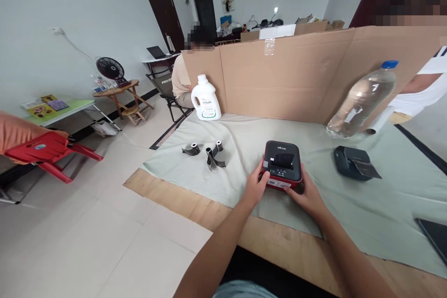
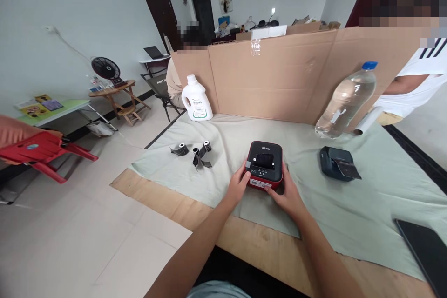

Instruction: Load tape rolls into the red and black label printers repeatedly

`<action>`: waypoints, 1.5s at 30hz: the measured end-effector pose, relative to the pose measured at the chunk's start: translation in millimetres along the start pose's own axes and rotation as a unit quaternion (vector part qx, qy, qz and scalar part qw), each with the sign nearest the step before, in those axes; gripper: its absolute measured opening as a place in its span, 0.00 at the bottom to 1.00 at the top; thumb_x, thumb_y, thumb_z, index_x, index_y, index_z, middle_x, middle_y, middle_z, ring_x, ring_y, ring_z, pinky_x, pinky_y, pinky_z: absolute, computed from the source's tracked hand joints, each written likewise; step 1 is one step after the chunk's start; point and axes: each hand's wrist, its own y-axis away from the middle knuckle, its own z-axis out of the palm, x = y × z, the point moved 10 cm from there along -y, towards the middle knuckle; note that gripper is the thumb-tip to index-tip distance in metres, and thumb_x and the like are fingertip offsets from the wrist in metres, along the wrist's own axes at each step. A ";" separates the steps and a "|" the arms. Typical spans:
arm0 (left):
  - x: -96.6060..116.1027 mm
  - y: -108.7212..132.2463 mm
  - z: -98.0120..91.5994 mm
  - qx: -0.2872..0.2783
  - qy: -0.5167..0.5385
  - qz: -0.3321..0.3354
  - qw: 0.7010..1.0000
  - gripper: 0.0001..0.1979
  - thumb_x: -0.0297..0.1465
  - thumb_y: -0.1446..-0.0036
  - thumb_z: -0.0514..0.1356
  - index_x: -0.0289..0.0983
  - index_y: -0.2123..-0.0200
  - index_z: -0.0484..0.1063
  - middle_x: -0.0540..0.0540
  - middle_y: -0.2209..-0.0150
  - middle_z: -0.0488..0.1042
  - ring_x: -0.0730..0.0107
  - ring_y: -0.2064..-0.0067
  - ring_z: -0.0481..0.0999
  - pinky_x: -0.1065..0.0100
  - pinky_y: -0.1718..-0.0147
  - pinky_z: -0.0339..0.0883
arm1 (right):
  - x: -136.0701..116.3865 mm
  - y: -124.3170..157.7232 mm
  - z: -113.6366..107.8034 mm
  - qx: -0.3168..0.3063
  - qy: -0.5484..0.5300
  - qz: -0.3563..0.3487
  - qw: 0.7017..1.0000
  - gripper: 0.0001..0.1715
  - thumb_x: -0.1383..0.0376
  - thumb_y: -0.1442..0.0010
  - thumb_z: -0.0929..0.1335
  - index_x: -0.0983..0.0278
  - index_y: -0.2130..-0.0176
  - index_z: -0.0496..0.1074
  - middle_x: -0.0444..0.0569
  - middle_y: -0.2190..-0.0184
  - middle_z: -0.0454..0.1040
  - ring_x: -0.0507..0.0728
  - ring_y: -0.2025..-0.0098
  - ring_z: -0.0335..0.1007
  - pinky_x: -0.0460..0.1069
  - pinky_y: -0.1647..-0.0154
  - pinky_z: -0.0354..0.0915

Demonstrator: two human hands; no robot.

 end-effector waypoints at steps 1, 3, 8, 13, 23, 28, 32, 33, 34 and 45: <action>1.2 -0.7 0.6 -0.001 -0.002 -0.002 1.000 0.29 0.41 0.30 0.54 0.42 0.29 0.59 0.46 0.30 0.63 0.56 0.29 0.61 0.54 0.28 0.54 | 1.0 0.9 -0.3 -0.002 0.001 0.005 1.000 0.59 0.49 0.38 0.73 0.57 0.24 0.40 0.59 0.27 0.53 0.71 0.28 0.54 0.68 0.30 0.56; 2.4 -2.0 1.6 -0.003 -0.005 -0.006 1.000 0.29 0.40 0.30 0.54 0.41 0.29 0.59 0.46 0.30 0.62 0.56 0.28 0.60 0.54 0.28 0.54 | 2.1 2.4 -1.2 -0.005 -0.002 0.013 1.000 0.58 0.49 0.38 0.73 0.56 0.24 0.40 0.57 0.26 0.51 0.71 0.28 0.53 0.68 0.30 0.56; -0.2 -2.9 2.3 -0.011 -0.007 -0.010 1.000 0.29 0.41 0.31 0.54 0.43 0.29 0.59 0.47 0.29 0.61 0.55 0.28 0.60 0.53 0.28 0.54 | 0.5 3.8 -2.0 -0.006 -0.004 0.023 1.000 0.56 0.49 0.37 0.72 0.56 0.24 0.41 0.56 0.26 0.52 0.70 0.27 0.52 0.67 0.30 0.57; -5.6 -3.6 0.8 -0.009 -0.004 -0.031 0.999 0.29 0.38 0.32 0.55 0.43 0.29 0.60 0.47 0.29 0.60 0.55 0.27 0.58 0.52 0.27 0.52 | -0.3 5.1 -1.9 0.008 0.017 0.025 1.000 0.54 0.48 0.37 0.71 0.58 0.24 0.44 0.56 0.27 0.54 0.70 0.28 0.53 0.66 0.30 0.57; 16.2 -13.0 -22.4 0.017 0.004 -0.060 0.998 0.32 0.35 0.36 0.57 0.42 0.30 0.61 0.48 0.31 0.64 0.53 0.29 0.63 0.53 0.28 0.55 | -8.6 -9.3 7.6 0.028 0.045 0.063 0.997 0.50 0.43 0.39 0.70 0.60 0.29 0.56 0.58 0.41 0.74 0.73 0.42 0.73 0.65 0.43 0.72; 77.7 -72.0 -98.3 0.048 -0.011 0.009 0.999 0.29 0.33 0.41 0.57 0.41 0.36 0.71 0.50 0.36 0.71 0.50 0.33 0.67 0.52 0.30 0.55 | -89.3 -97.3 36.3 0.055 0.002 0.020 0.998 0.46 0.47 0.41 0.72 0.59 0.31 0.59 0.58 0.45 0.76 0.73 0.47 0.75 0.65 0.46 0.73; 89.7 -134.0 -176.8 0.065 0.031 0.028 0.997 0.26 0.31 0.46 0.55 0.35 0.44 0.77 0.47 0.47 0.80 0.51 0.42 0.74 0.55 0.38 0.64 | -133.5 -187.7 95.7 0.041 -0.080 0.021 0.996 0.50 0.60 0.48 0.74 0.61 0.32 0.56 0.57 0.44 0.75 0.71 0.47 0.75 0.63 0.48 0.73; 83.1 -147.0 -196.3 0.074 0.051 0.016 0.996 0.26 0.32 0.47 0.56 0.35 0.46 0.78 0.47 0.50 0.81 0.53 0.46 0.76 0.57 0.42 0.67 | -137.3 -207.1 115.1 0.030 -0.099 0.025 0.994 0.49 0.62 0.50 0.75 0.62 0.34 0.58 0.57 0.45 0.75 0.72 0.48 0.75 0.63 0.49 0.73; 73.6 -158.2 -215.7 0.089 0.064 -0.003 0.994 0.25 0.32 0.48 0.56 0.34 0.48 0.78 0.46 0.54 0.81 0.55 0.50 0.77 0.60 0.46 0.68 | -138.2 -223.9 135.5 0.016 -0.110 0.031 0.993 0.48 0.63 0.52 0.75 0.62 0.36 0.60 0.57 0.46 0.75 0.72 0.48 0.75 0.63 0.49 0.73; -29.2 -201.1 -327.4 0.198 0.105 -0.122 0.967 0.15 0.30 0.57 0.59 0.33 0.64 0.77 0.49 0.72 0.75 0.67 0.68 0.70 0.69 0.65 0.63 | -107.3 -285.0 288.0 -0.103 -0.127 0.043 0.986 0.40 0.69 0.54 0.74 0.63 0.42 0.63 0.56 0.44 0.69 0.70 0.41 0.66 0.65 0.37 0.63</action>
